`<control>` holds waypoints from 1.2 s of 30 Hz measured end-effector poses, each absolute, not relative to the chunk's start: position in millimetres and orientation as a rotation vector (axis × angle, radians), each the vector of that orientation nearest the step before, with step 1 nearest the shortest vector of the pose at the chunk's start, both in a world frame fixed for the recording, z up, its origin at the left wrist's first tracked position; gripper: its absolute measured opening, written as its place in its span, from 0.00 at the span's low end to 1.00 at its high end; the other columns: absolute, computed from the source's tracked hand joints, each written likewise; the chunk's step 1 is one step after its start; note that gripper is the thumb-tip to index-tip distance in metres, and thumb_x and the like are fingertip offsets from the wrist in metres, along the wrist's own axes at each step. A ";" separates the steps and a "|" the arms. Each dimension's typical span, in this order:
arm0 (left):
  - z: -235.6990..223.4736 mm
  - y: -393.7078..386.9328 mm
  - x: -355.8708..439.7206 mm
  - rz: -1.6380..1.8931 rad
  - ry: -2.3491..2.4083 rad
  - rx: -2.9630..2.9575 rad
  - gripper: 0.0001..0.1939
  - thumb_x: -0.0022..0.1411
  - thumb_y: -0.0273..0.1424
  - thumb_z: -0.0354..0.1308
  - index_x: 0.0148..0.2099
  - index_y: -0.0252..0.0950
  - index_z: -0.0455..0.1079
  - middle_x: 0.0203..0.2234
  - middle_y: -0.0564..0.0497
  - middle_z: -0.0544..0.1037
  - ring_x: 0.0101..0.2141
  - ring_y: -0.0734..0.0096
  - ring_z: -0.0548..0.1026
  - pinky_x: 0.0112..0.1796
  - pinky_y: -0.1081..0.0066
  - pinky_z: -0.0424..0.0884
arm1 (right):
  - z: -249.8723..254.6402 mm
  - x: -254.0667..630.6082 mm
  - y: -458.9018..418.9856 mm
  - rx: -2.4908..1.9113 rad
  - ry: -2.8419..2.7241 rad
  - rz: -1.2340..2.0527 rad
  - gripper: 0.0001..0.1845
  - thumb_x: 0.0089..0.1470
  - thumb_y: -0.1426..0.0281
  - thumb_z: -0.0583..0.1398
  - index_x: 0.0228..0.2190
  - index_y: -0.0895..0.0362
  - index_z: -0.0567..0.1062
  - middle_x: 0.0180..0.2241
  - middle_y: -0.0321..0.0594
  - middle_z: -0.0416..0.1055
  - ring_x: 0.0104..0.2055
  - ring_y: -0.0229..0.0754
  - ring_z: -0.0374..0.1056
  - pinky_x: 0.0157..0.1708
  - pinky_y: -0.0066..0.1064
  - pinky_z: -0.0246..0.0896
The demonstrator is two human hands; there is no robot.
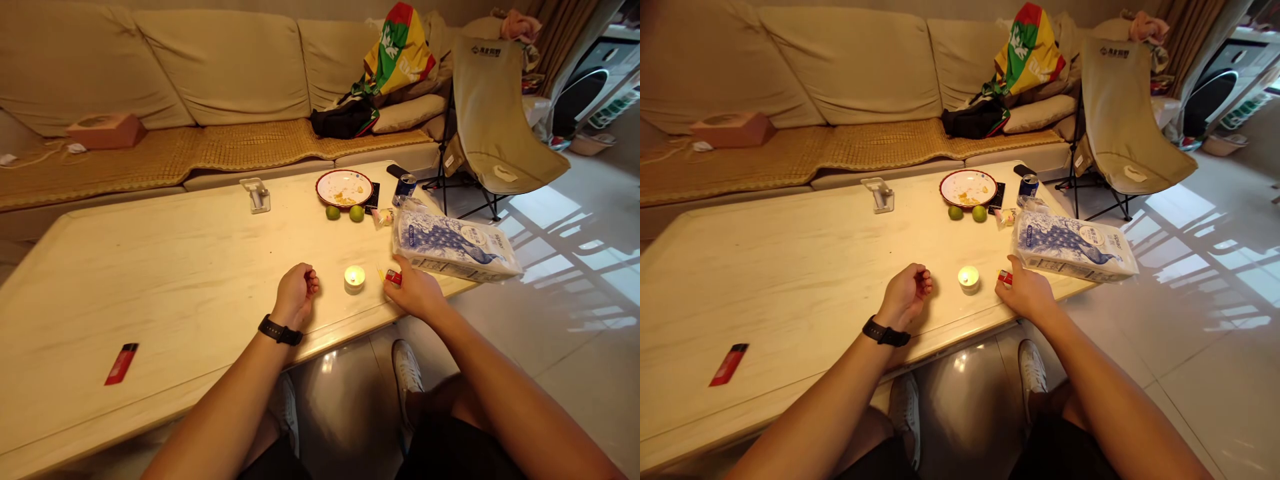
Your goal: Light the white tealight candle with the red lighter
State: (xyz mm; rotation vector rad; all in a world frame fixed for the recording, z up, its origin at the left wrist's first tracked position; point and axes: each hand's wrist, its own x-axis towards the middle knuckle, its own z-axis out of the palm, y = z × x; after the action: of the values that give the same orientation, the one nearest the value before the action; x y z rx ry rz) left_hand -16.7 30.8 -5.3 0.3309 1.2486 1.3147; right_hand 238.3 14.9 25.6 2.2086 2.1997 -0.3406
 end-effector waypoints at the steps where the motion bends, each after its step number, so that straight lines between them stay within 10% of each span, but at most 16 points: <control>1: -5.3 31.0 -16.8 1.315 1.246 0.329 0.05 0.51 0.25 0.57 0.26 0.35 0.63 0.19 0.54 0.67 0.18 0.79 0.64 0.17 0.76 0.60 | 25.2 238.2 14.8 2.204 2.207 -0.339 0.37 0.57 0.55 0.55 0.64 0.55 0.58 0.41 0.47 0.79 0.43 0.55 0.74 0.39 0.37 0.60; 36: -3.9 30.0 -18.6 1.327 1.220 0.325 0.04 0.51 0.25 0.57 0.27 0.35 0.63 0.20 0.54 0.67 0.19 0.79 0.65 0.17 0.76 0.60 | 38.0 177.3 14.2 2.037 2.295 -0.424 0.39 0.60 0.53 0.51 0.66 0.60 0.52 0.41 0.52 0.78 0.43 0.57 0.74 0.41 0.39 0.61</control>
State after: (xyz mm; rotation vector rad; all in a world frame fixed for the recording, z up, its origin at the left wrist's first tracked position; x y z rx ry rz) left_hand -18.6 30.0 -3.9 0.3251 1.2204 1.3267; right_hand 177.3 14.2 38.0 2.0370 2.2949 -0.4236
